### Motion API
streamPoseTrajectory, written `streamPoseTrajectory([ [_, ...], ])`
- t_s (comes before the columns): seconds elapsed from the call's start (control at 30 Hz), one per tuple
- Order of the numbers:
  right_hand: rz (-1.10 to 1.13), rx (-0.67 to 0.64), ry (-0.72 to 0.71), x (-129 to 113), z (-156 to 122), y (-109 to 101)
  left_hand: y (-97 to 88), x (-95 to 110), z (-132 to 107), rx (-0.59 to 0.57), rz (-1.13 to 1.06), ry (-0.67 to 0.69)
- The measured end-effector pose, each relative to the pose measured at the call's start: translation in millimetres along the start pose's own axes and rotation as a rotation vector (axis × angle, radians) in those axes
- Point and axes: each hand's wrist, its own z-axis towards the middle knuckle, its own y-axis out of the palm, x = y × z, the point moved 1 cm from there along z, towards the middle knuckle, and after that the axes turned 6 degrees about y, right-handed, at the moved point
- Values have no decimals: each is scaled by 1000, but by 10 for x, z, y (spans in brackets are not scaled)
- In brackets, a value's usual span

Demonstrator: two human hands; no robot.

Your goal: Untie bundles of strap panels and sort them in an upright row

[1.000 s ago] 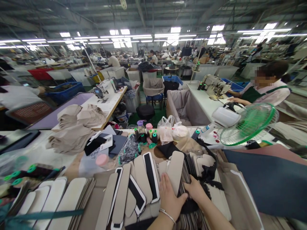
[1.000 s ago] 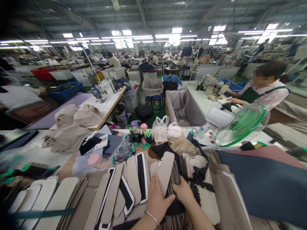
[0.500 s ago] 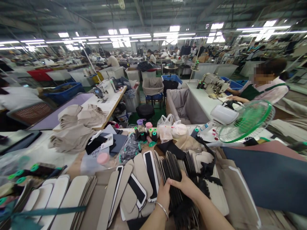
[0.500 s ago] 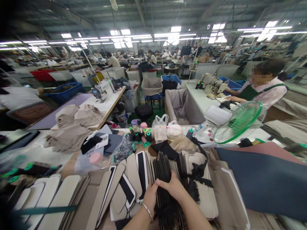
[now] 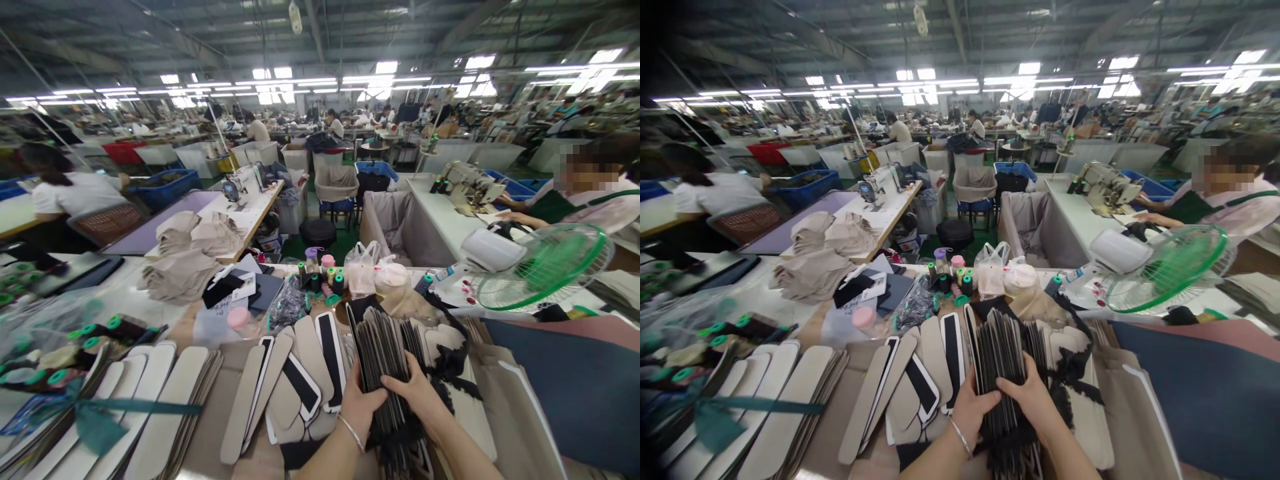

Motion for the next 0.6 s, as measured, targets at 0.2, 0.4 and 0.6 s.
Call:
streamPoseTrajectory([
  [0.2,83,103,-134,-510,-384,153,209,584,-131,-143,310,367],
  [0.4,84,176,-317,-980,-846,594,238,1473,-510,-141,549,594],
  [0.6,-31,-35,-232,-923,-1276,1689,-611,2127,-1227,52,690,500],
])
